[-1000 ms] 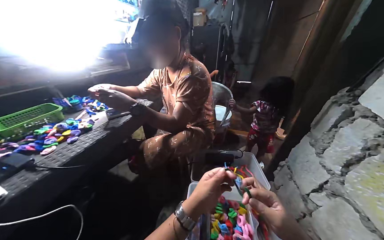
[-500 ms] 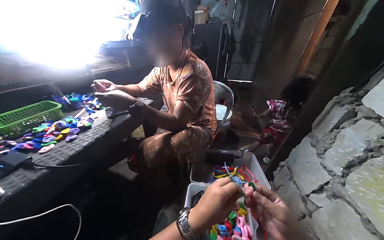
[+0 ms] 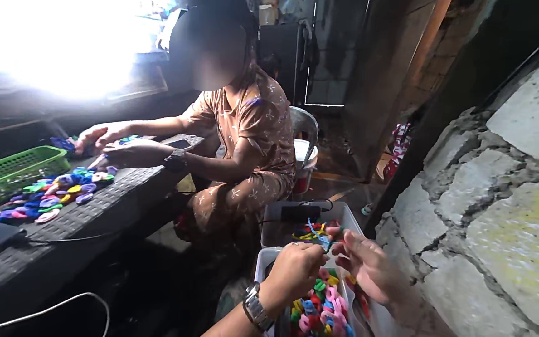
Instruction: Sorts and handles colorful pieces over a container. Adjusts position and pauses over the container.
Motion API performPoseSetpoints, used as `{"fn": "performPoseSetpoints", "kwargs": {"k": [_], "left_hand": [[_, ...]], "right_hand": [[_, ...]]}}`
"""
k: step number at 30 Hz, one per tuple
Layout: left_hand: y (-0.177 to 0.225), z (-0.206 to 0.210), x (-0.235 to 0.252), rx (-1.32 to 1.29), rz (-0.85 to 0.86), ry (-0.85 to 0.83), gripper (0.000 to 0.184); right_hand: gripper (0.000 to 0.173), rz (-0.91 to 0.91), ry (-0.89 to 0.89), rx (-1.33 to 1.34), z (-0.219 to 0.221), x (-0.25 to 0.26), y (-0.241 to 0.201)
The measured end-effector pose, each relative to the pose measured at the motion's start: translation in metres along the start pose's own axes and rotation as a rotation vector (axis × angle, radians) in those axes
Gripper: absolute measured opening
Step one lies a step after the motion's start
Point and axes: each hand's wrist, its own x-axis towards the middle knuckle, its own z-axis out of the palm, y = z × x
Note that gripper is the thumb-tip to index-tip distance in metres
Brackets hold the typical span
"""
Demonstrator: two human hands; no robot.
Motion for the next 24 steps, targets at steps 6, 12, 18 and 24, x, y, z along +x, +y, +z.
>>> {"fn": "performPoseSetpoints", "kwargs": {"k": [6, 12, 18, 24], "left_hand": [[-0.002, -0.011, 0.000, -0.017, -0.176, 0.048, 0.028], [-0.010, -0.034, 0.026, -0.082, -0.305, 0.072, 0.027], [-0.014, -0.028, 0.075, 0.152, -0.581, -0.465, 0.036], [-0.035, 0.002, 0.072, 0.149, -0.630, -0.625, 0.044]], "right_hand": [[0.037, -0.216, 0.187, 0.288, -0.015, 0.027, -0.024], [0.030, -0.256, 0.110, -0.142, -0.030, 0.032, -0.038], [0.032, -0.032, -0.614, -1.070, -0.023, 0.027, -0.013], [0.034, 0.212, -1.012, -1.522, 0.006, 0.013, 0.026]]}}
